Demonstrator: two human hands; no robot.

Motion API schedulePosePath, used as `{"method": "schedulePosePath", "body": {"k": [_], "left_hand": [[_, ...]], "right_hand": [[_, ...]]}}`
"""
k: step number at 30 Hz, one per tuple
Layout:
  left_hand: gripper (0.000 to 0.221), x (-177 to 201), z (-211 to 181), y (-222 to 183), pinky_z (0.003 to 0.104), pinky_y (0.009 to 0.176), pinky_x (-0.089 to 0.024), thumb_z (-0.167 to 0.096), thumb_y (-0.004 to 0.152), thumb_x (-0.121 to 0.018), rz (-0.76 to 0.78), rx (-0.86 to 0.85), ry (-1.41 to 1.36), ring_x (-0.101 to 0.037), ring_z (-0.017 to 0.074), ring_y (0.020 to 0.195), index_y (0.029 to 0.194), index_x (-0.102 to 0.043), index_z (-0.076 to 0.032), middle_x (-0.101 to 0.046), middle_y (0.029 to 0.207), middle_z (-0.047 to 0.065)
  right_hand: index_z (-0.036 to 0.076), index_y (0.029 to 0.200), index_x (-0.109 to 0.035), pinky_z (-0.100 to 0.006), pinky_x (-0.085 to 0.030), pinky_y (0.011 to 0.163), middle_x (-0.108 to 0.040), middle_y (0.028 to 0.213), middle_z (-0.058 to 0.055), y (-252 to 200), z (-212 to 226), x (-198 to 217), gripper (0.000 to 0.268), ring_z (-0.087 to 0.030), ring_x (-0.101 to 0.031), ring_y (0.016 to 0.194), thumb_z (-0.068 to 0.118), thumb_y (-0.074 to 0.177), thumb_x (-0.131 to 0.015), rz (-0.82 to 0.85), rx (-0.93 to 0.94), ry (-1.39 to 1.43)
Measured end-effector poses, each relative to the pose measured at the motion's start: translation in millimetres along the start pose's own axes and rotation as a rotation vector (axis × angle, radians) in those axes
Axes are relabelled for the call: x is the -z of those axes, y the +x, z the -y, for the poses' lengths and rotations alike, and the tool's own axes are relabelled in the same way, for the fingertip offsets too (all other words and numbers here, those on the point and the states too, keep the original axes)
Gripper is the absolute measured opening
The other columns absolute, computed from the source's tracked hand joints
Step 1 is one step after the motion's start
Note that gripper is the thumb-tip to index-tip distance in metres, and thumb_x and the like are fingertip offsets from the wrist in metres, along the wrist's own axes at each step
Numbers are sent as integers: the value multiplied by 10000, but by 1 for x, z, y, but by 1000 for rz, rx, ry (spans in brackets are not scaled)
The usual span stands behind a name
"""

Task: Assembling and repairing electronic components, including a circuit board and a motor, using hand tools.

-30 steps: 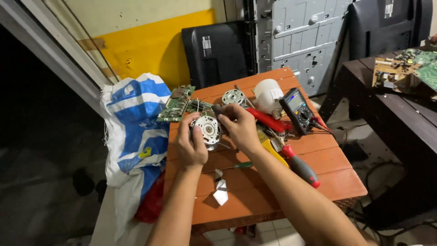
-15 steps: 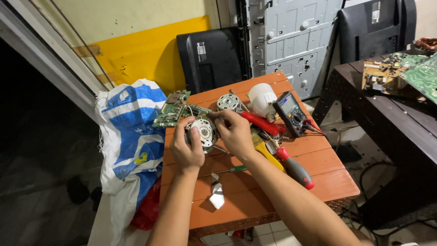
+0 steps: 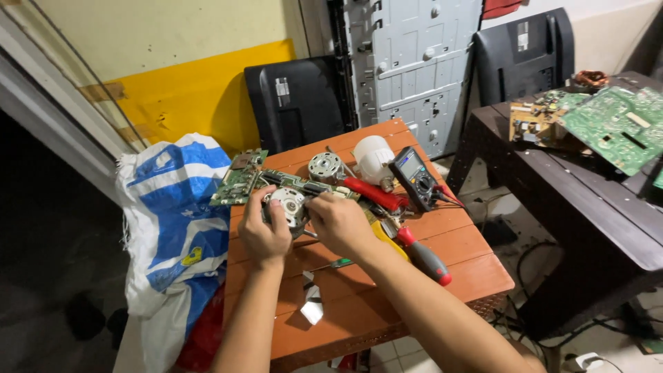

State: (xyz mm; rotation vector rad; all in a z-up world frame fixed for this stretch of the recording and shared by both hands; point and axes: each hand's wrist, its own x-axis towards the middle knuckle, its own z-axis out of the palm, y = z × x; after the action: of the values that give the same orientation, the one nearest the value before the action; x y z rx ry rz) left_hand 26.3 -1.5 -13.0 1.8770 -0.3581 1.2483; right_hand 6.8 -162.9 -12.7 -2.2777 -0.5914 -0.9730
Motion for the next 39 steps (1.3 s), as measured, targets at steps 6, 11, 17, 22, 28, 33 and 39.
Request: {"method": "schedulePosePath", "body": {"k": [6, 11, 17, 22, 28, 33, 39], "left_hand": [[227, 4, -7, 2, 401, 834, -570, -220, 946, -556, -4, 26, -10, -741, 293, 933, 1077, -725, -143, -763, 998, 54], [211, 3, -6, 2, 392, 835, -569, -226, 949, -559, -28, 19, -25, -743, 287, 946, 1061, -723, -153, -764, 998, 44], [213, 3, -2, -4, 388, 834, -571, -252, 945, -564, -53, 15, -50, -743, 284, 944, 1056, -720, -160, -762, 996, 40], [214, 3, 0, -2, 378, 821, -577, -275, 941, -570, -65, 18, -53, -745, 267, 916, 1056, -720, -174, -760, 977, 18], [200, 3, 2, -3, 369, 789, -581, -280, 949, -585, -76, -4, -32, -741, 267, 884, 1061, -718, -183, -747, 949, 14], [208, 6, 1, -3, 370, 818, -570, -271, 959, -573, -60, -24, -49, -736, 272, 910, 1077, -715, -175, -749, 984, 25], [259, 13, -9, 1, 379, 827, -572, -243, 1013, -478, -52, -32, -115, -739, 285, 923, 1081, -710, -148, -755, 989, 42]], "right_hand": [[167, 875, -664, -490, -593, 667, -658, 777, -80, 4, -16, -2, 91, -358, -716, 795, 213, 830, -727, -93, -135, -3], [229, 1016, -687, -447, -592, 759, -661, 892, -36, -5, -47, -11, 168, -303, -705, 865, 278, 856, -699, -60, -335, -259], [220, 1107, -723, -460, -566, 795, -675, 919, -58, -3, -53, 6, 176, -320, -682, 922, 232, 955, -636, -148, -285, -226], [99, 1306, -671, -578, -515, 892, -753, 1025, -179, -10, -56, 71, 354, -483, -676, 989, 222, 974, -652, -126, -457, -75], [331, 1207, -735, -497, -577, 840, -770, 933, -52, -22, -83, 87, 281, -332, -733, 944, 289, 963, -603, 36, -433, -417], [189, 1118, -720, -407, -617, 716, -746, 897, -51, -14, -83, 30, 326, -313, -749, 887, 268, 808, -655, 256, -158, -679], [64, 1270, -615, -553, -565, 697, -719, 1075, -179, 7, -84, 14, 473, -401, -693, 1017, 295, 858, -623, 486, -220, -785]]}}
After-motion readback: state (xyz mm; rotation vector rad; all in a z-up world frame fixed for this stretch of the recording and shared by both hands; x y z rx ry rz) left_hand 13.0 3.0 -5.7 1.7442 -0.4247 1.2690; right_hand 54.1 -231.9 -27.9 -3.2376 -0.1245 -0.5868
